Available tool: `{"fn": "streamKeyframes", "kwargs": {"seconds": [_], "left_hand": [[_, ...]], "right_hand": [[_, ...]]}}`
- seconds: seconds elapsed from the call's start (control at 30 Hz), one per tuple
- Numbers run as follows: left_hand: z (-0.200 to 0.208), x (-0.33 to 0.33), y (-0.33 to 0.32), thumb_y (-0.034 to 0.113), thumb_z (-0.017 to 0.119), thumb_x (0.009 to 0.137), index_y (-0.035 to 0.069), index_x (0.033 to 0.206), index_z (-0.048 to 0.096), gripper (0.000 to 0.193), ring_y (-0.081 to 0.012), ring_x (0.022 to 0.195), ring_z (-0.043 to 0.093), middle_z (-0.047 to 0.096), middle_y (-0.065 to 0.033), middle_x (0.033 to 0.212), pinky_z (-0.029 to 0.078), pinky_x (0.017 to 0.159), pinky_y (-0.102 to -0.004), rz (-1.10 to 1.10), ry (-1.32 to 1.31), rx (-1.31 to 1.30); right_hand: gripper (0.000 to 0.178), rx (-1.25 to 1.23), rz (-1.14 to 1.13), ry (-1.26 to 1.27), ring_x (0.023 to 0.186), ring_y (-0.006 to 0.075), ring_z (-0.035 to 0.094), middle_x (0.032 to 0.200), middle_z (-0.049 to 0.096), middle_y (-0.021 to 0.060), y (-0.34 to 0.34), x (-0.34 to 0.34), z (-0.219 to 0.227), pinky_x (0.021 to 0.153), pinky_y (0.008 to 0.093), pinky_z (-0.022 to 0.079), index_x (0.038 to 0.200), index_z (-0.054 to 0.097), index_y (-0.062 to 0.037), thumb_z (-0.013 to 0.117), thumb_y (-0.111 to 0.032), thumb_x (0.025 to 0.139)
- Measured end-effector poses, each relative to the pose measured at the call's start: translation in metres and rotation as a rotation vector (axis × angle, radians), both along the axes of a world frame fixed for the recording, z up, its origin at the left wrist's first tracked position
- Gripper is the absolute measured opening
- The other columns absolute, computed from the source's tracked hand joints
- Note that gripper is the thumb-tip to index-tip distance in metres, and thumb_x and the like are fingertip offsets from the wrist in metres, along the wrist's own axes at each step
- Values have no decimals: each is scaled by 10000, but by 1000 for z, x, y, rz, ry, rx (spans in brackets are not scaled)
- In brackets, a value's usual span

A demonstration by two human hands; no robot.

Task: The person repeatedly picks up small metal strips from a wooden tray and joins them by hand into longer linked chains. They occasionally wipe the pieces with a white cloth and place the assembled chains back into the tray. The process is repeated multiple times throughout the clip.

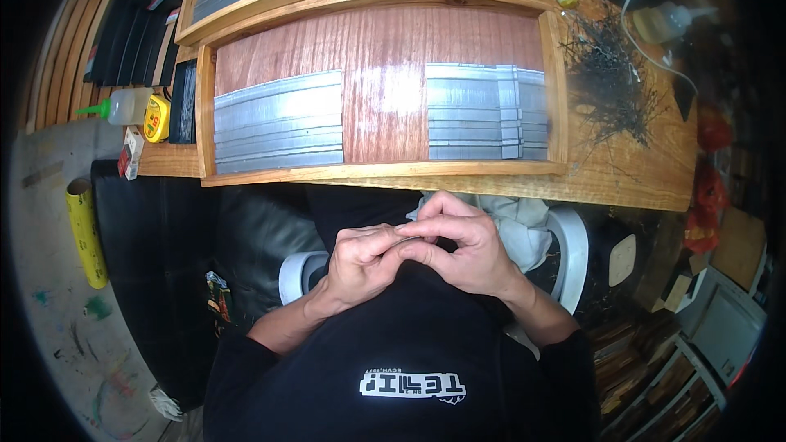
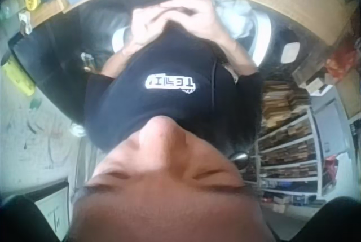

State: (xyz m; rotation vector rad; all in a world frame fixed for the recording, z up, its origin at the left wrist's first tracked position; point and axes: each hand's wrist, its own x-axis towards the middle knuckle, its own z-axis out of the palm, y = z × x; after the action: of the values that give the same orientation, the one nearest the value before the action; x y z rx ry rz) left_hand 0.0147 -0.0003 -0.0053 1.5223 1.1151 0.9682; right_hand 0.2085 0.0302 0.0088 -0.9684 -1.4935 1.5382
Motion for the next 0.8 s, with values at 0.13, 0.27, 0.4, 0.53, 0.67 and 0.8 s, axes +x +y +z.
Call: {"fn": "streamKeyframes", "kwargs": {"seconds": [0.13,0.27,0.4,0.53,0.67,0.8], "left_hand": [[2,-2,-2,-37,757,886,-61,1081,757,197,-264,683,730,734,-183,803,548,627,-317,-32,33,-42],[3,-1,-4,-31,758,888,-55,1094,761,208,-263,670,724,732,-183,797,543,615,-314,-35,31,-48],[6,-2,-4,-24,744,921,-61,1045,759,131,-177,648,710,730,-140,766,515,574,-272,-45,70,-72],[4,-1,-5,-5,757,917,-48,1057,764,147,-193,624,702,725,-144,758,509,558,-281,-49,49,-108],[5,-3,-4,13,761,915,-31,1089,773,180,-237,636,721,737,-172,789,527,572,-304,-65,38,-118],[3,-6,-3,17,765,914,-34,1078,772,172,-238,657,734,745,-180,809,534,584,-300,-86,29,-143]], "right_hand": [[167,0,37,-11,788,116,613,887,639,33,3,4,-6,649,246,494,1035,816,-32,833,-30,868],[148,-74,61,18,771,97,602,878,640,19,4,5,-5,629,238,482,1013,822,-34,838,-27,865],[150,-98,71,7,749,78,587,876,641,9,4,6,-5,614,231,471,1014,827,-44,844,-37,865],[154,-111,75,5,734,74,584,874,642,8,3,7,-6,608,223,468,1016,829,-48,849,-45,864],[148,-107,82,-28,736,78,594,877,651,12,4,8,-3,609,223,475,1011,828,-44,847,-45,864],[142,-84,39,-40,736,99,616,881,665,29,1,6,1,623,233,493,1003,827,-41,842,-27,862]]}}
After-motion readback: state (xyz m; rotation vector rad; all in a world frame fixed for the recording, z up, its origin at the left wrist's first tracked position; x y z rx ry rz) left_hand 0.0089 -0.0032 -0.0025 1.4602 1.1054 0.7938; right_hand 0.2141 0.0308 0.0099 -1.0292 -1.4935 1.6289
